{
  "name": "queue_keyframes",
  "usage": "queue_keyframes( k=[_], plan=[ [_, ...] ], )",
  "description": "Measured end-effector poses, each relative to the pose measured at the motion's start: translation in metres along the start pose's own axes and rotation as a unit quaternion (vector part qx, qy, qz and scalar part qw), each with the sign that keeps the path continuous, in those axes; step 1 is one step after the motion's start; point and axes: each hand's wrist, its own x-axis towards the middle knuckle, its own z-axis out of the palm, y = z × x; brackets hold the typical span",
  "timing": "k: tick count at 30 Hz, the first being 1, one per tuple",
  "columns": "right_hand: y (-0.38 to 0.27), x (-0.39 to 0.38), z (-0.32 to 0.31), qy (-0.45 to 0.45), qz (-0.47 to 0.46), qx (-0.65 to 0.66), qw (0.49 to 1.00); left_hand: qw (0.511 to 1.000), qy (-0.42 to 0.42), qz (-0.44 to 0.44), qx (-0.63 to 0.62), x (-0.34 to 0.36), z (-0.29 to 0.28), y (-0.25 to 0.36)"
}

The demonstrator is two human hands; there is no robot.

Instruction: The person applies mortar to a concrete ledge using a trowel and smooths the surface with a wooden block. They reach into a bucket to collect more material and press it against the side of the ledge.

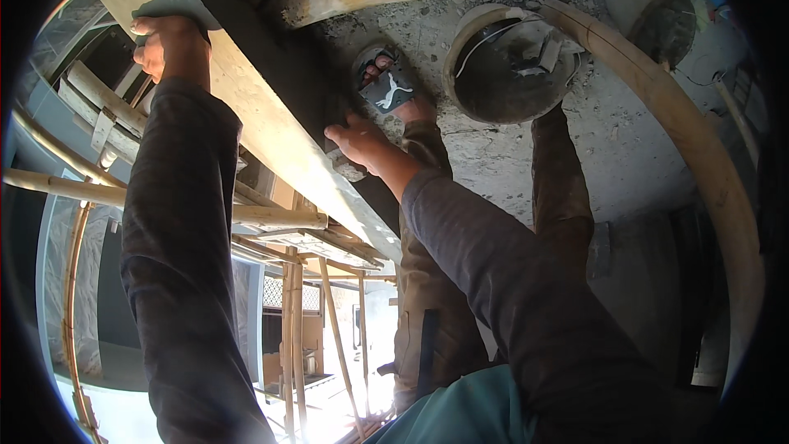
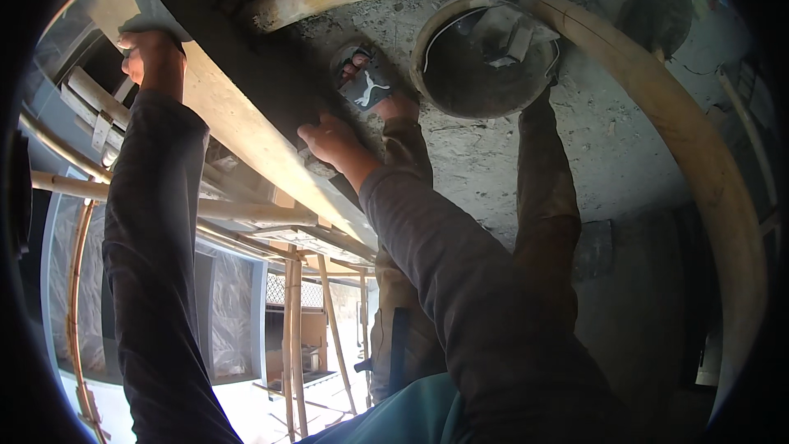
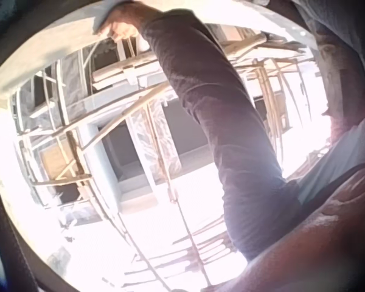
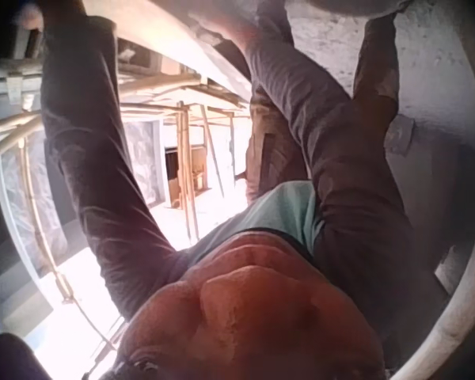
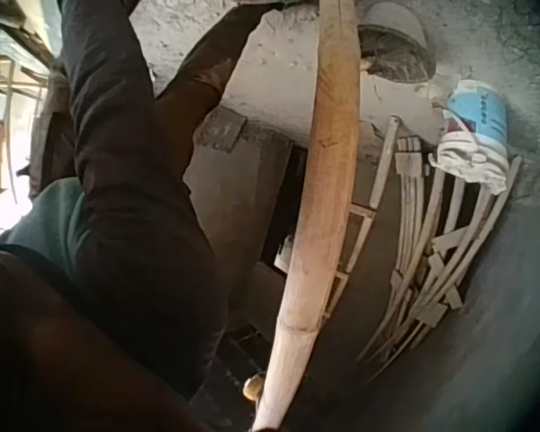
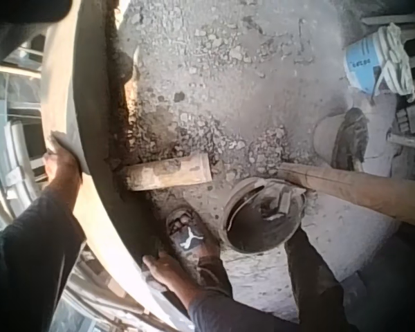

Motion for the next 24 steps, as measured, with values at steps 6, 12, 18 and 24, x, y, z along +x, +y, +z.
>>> queue_keyframes(
  k=[6, 12, 18, 24],
  plan=[
    [-0.04, -0.021, -0.009, 0.095, -0.24, -0.032, 0.966, 0.999, -0.021, -0.01, 0.023, -0.005, -0.002, 0.005],
    [-0.159, -0.012, -0.019, 0.107, -0.338, -0.068, 0.933, 0.999, -0.033, -0.009, 0.037, -0.01, -0.002, 0.008],
    [-0.116, -0.039, -0.014, -0.026, -0.201, -0.066, 0.977, 0.999, 0.01, 0.012, 0.038, 0.004, -0.002, 0.002],
    [-0.027, -0.064, -0.013, 0.032, -0.083, -0.084, 0.992, 0.998, -0.042, -0.012, 0.043, -0.008, -0.008, 0.007]
  ],
)
